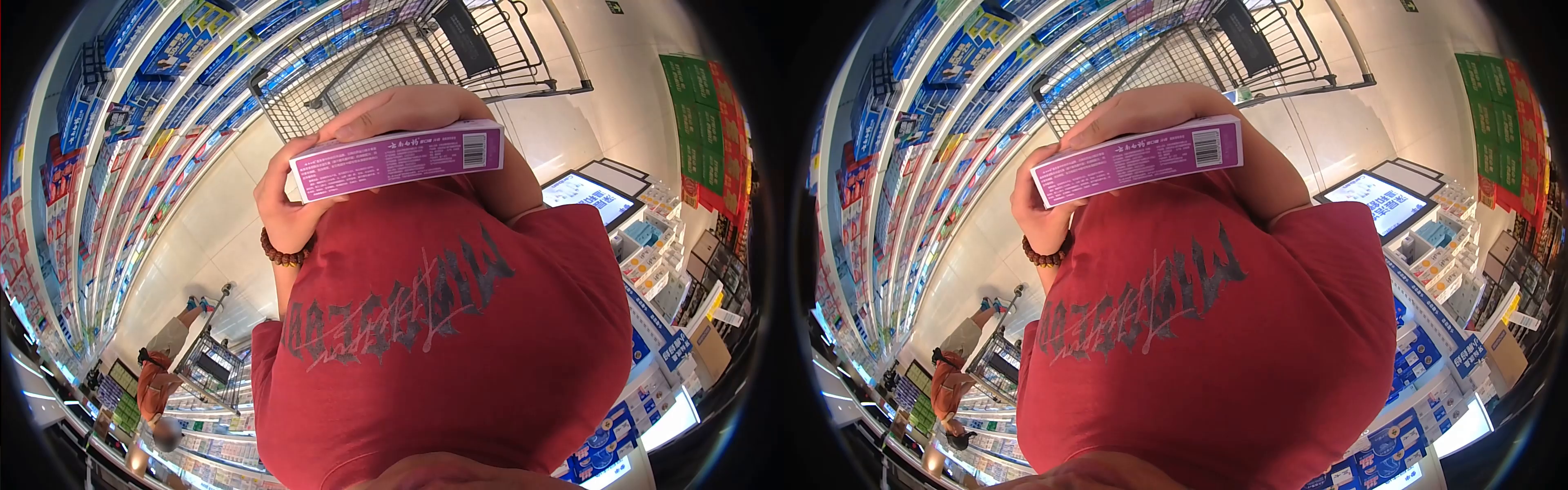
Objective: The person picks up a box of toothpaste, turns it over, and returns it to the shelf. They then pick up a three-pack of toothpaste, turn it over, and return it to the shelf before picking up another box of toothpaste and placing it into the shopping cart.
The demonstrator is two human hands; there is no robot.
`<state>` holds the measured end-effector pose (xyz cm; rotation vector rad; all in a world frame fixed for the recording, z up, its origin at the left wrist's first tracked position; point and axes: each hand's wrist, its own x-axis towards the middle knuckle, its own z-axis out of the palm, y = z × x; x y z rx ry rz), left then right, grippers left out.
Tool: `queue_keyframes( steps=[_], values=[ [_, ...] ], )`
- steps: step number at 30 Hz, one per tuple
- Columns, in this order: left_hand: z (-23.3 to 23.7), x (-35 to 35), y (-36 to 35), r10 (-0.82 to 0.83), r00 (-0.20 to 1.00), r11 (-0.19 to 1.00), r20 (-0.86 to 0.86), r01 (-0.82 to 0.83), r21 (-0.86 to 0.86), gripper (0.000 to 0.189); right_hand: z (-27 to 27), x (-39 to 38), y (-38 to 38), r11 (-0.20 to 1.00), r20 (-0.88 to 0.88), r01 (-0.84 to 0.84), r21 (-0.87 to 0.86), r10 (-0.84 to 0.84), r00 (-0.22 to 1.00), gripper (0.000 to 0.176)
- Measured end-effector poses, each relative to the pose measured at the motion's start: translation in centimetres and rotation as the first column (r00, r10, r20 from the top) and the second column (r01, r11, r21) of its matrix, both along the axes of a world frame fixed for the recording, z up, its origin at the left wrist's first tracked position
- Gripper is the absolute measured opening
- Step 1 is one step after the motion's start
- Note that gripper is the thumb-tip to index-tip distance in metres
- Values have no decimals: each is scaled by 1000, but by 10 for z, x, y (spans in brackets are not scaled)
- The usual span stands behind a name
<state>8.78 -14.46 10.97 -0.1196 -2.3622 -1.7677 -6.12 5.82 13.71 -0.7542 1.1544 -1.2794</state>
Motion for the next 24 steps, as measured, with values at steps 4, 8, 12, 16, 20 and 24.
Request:
queue_keyframes(
  steps=[4, 8, 12, 16, 20, 24],
  values=[
    [-4, -1, -5, 10, 1000, 993, 8, -9, -114, 80, -10, 0, -2, 998, -94, 33, -47, -37, 995, 49],
    [-1, -13, 0, 206, 954, 972, 217, -174, -157, 100, -43, -2, -23, 862, -56, 506, -39, -507, 860, 49],
    [-21, -16, -10, 63, 995, 997, 81, -59, -54, 110, -57, 2, -46, 635, 148, 760, 143, -773, 617, 72],
    [-20, -13, -19, 6, 999, 990, 42, 0, -144, 93, -79, 11, -62, 518, 332, 825, 223, -837, 436, 83],
    [-45, -13, -26, 297, 909, 910, 292, -363, 203, 49, -97, 16, -61, 513, 405, 818, 261, -827, 390, 76],
    [-70, -28, -68, 117, 842, 721, 527, -437, 537, 34, -107, 15, -44, 297, 13, 938, 177, -954, 300, 65]
  ],
)
